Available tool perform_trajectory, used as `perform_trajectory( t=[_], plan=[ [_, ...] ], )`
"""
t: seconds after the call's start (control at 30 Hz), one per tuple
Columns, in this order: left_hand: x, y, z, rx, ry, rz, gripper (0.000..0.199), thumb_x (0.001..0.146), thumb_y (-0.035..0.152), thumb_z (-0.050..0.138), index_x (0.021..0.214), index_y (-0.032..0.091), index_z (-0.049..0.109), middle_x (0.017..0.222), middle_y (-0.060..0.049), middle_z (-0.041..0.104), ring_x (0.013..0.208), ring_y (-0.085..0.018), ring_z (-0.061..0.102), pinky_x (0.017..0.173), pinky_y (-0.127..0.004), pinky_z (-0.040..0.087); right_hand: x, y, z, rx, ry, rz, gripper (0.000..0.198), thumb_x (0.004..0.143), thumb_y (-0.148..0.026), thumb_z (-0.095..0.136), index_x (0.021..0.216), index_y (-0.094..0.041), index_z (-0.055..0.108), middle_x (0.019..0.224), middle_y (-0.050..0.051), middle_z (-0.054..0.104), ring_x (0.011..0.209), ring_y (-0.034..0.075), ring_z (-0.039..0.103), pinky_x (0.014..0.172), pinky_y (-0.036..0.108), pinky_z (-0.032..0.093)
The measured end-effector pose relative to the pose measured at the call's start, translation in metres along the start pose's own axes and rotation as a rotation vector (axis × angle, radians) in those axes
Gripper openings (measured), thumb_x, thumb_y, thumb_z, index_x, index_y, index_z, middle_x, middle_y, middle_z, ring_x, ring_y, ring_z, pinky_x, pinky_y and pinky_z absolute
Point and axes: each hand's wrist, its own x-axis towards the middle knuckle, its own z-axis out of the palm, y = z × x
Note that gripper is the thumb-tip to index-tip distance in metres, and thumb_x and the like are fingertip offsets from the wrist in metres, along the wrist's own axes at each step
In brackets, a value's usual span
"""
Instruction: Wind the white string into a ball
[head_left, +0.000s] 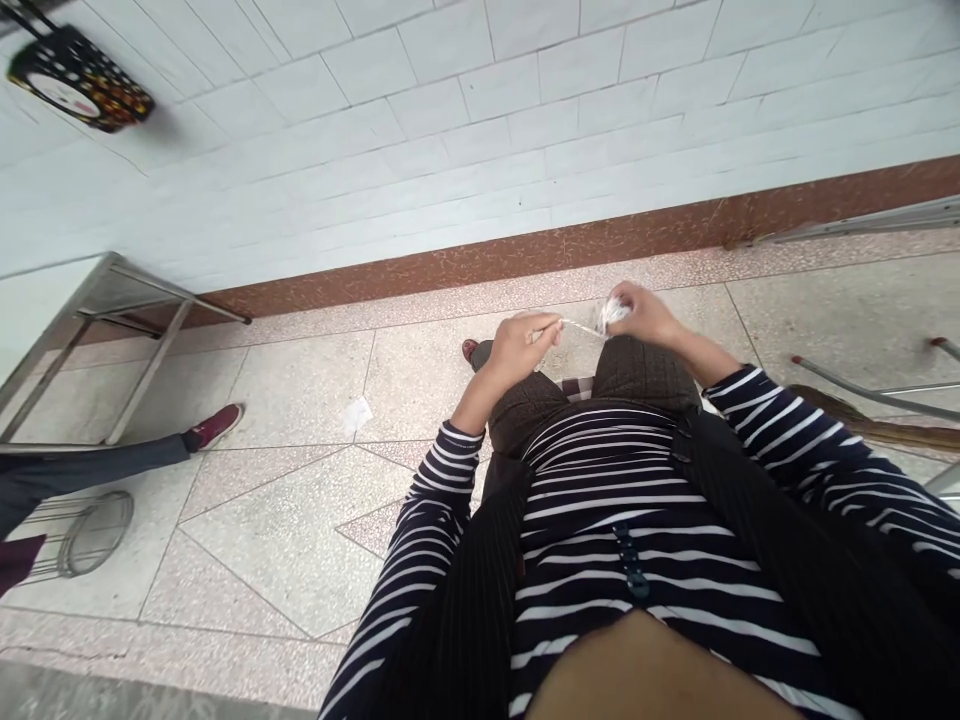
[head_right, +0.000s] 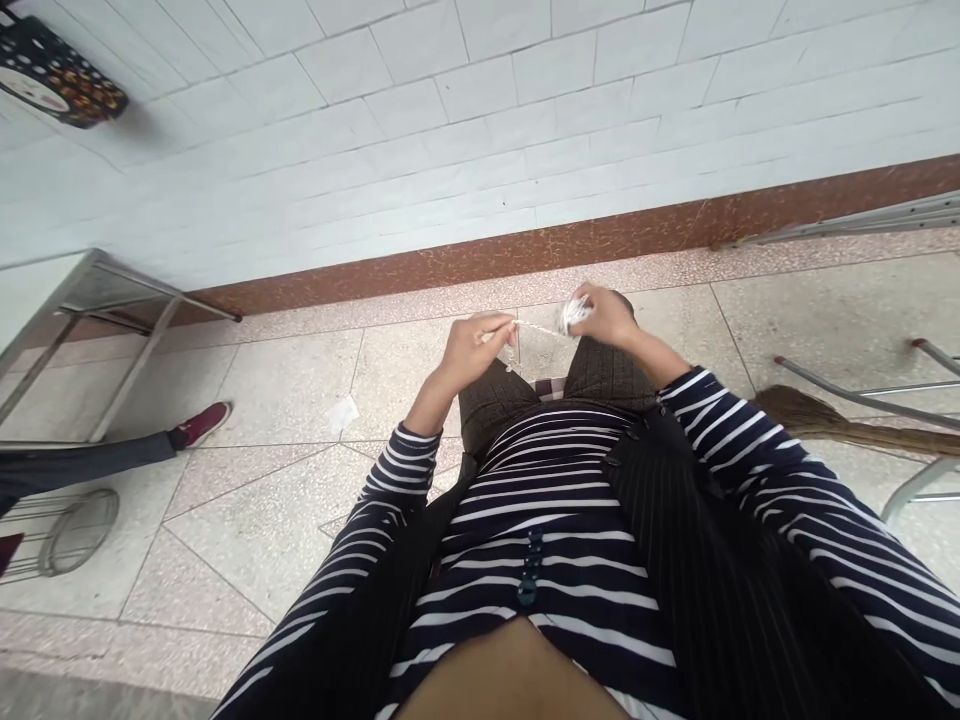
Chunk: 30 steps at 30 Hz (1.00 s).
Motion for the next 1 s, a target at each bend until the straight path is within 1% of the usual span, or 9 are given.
perform_trajectory(
  t=[0.1,0.2,0.3,0.4,0.57,0.67,0.8,0.87,1.0],
  plan=[
    [0.024,-0.017,-0.001,0.008,0.057,-0.057,0.038,0.104,0.035,0.056,0.073,0.02,0.071,0.08,-0.002,0.075,0.084,-0.018,0.069,0.092,-0.029,0.05,-0.028,-0.012,0.018,0.194,-0.36,0.001,0.047,0.057,-0.023,0.087,0.098,-0.026,0.065,0.09,0.002,0.068,0.087,0.025,0.067,0.065,0.032,0.057],
    [0.035,-0.04,0.015,-0.039,0.056,-0.131,0.034,0.103,0.034,0.058,0.076,0.018,0.074,0.085,-0.003,0.077,0.088,-0.019,0.07,0.093,-0.029,0.05,-0.044,-0.025,0.014,0.505,-0.476,0.008,0.053,0.057,-0.024,0.087,0.105,-0.027,0.064,0.095,0.002,0.07,0.086,0.023,0.07,0.062,0.029,0.059],
    [0.029,-0.051,0.042,-0.118,-0.03,-0.175,0.03,0.101,0.033,0.059,0.081,0.018,0.075,0.089,-0.004,0.079,0.092,-0.019,0.071,0.093,-0.028,0.05,-0.039,-0.037,-0.002,0.693,-0.363,-0.039,0.063,0.053,-0.022,0.088,0.11,-0.028,0.062,0.103,0.002,0.072,0.087,0.022,0.071,0.059,0.028,0.058],
    [0.017,-0.046,0.063,-0.19,-0.157,-0.178,0.029,0.1,0.031,0.057,0.082,0.017,0.075,0.092,-0.004,0.079,0.093,-0.018,0.071,0.092,-0.027,0.05,-0.012,-0.041,-0.017,0.681,-0.111,-0.118,0.059,0.059,-0.03,0.087,0.112,-0.031,0.061,0.113,0.003,0.071,0.096,0.025,0.07,0.065,0.033,0.061],
    [0.015,-0.034,0.063,-0.169,-0.252,-0.163,0.032,0.099,0.032,0.056,0.079,0.017,0.075,0.085,-0.003,0.079,0.082,-0.016,0.069,0.084,-0.026,0.049,0.03,-0.014,-0.023,0.105,0.249,-0.174,0.055,0.057,-0.019,0.091,0.103,-0.028,0.062,0.112,0.008,0.065,0.11,0.034,0.062,0.074,0.041,0.06],
    [0.025,-0.034,0.051,-0.04,-0.201,-0.141,0.028,0.095,0.028,0.058,0.075,0.018,0.075,0.079,-0.002,0.078,0.078,-0.017,0.067,0.08,-0.027,0.047,0.024,0.006,-0.006,-0.189,0.099,-0.054,0.05,0.051,-0.011,0.088,0.093,-0.023,0.065,0.099,0.007,0.065,0.097,0.03,0.064,0.069,0.036,0.055],
    [0.028,-0.03,0.043,0.024,-0.216,-0.117,0.025,0.093,0.026,0.058,0.079,0.019,0.078,0.082,-0.002,0.079,0.08,-0.018,0.067,0.078,-0.028,0.046,-0.002,0.022,0.023,0.02,-0.38,0.155,0.041,0.053,-0.009,0.082,0.091,-0.02,0.07,0.075,-0.002,0.063,0.064,0.016,0.059,0.05,0.024,0.045],
    [0.022,-0.025,0.042,0.06,-0.236,-0.097,0.026,0.094,0.026,0.058,0.078,0.02,0.077,0.08,-0.002,0.077,0.079,-0.018,0.066,0.079,-0.03,0.046,-0.006,0.026,0.027,0.153,-0.377,0.214,0.041,0.052,-0.006,0.083,0.089,-0.019,0.07,0.07,-0.003,0.063,0.058,0.013,0.058,0.046,0.022,0.045],
    [0.003,-0.014,0.041,0.256,-0.147,0.009,0.031,0.096,0.025,0.057,0.069,0.021,0.071,0.068,-0.003,0.067,0.073,-0.02,0.057,0.091,-0.036,0.047,0.009,0.033,0.015,0.41,-0.117,0.418,0.034,0.06,-0.006,0.086,0.081,-0.019,0.063,0.066,0.0,0.066,0.055,0.013,0.062,0.045,0.02,0.05]
  ],
)
